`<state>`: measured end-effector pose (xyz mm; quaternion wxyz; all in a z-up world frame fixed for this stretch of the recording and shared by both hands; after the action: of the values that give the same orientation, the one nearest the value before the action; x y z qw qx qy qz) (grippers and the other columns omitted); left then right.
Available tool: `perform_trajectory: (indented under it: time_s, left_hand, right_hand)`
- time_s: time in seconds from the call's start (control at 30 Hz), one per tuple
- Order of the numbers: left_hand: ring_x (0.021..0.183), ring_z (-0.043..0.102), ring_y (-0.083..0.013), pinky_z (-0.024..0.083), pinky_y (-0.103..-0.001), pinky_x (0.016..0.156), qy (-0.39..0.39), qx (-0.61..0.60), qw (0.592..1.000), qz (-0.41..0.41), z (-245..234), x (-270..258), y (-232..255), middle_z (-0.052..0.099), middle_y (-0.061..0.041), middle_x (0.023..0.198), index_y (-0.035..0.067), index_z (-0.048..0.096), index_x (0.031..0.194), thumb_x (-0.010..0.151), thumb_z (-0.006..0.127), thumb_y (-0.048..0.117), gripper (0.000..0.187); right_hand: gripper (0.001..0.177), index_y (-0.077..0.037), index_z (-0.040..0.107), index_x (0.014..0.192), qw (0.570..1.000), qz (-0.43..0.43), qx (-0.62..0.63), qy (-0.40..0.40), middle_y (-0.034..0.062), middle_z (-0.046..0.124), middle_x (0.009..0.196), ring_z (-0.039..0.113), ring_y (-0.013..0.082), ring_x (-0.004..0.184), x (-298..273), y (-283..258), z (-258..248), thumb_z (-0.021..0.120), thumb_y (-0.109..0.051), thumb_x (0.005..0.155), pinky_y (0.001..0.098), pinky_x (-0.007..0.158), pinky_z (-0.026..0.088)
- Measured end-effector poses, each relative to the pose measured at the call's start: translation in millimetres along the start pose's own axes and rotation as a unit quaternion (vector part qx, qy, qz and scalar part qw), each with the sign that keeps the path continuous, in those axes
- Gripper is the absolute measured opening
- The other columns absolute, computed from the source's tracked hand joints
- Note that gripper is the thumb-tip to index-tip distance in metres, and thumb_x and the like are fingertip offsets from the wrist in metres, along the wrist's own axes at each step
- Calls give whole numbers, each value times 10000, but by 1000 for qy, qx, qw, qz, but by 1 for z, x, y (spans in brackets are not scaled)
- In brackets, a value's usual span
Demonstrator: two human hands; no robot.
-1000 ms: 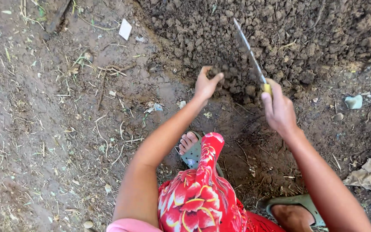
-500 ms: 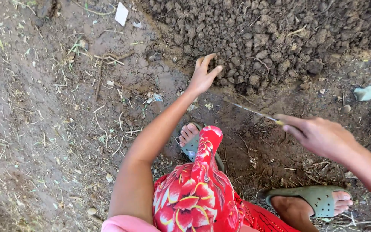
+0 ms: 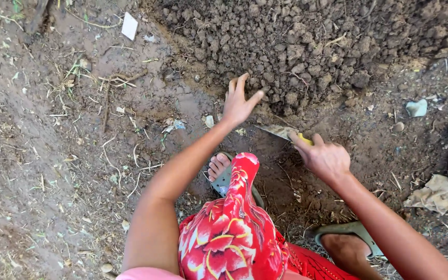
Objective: Digging and loosening soil in a garden patch using a knife and bare hands.
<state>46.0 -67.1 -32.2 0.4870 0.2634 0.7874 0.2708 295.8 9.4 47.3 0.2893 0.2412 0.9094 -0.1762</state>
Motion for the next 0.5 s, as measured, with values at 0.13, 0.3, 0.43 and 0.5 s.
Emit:
perform_trajectory:
  time_s: [0.13,0.3,0.43,0.5]
  left_hand:
    - [1404,210,-647,285,-758,1116,21,91,994,57,9,-30,33,17,-312,1601,139,135,1605,894,701,541,994]
    - [1395,291,-597,356,-678,1123,-6,289,947,139,16,-20,-2,-40,-253,1626,246,110,1629,791,809,647,1162]
    - [1368,355,-549,431,-646,1098,-2,321,929,184,8,-2,-15,47,-164,1625,383,141,1614,737,820,698,1153]
    - [1354,374,-544,458,-642,1090,-6,320,925,205,5,10,-18,86,-136,1617,410,221,1594,715,835,690,1108]
  right_hand:
    - [370,-523,459,1389,980,-44,-69,183,-4,571,801,708,188,647,6,11,34,399,-484,1026,317,653,608]
    - [371,-540,465,1395,971,-56,-91,212,-9,566,783,716,176,682,11,23,41,380,-496,1036,307,698,611]
    - [360,-512,495,1384,975,-68,-145,153,-30,636,822,729,129,754,16,27,-16,326,-496,1067,271,759,617]
    - [350,-491,533,1362,971,-75,-155,166,-34,645,802,733,123,735,15,29,-40,341,-492,1070,268,754,621]
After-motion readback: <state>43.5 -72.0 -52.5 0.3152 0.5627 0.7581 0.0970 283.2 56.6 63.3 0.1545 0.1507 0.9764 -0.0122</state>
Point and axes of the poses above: each hand's wrist, its own x-axis towards the middle knuckle, its own z-axis out of the palm, y = z × x, the point moved 3 cm from there along x, towards the middle knuckle
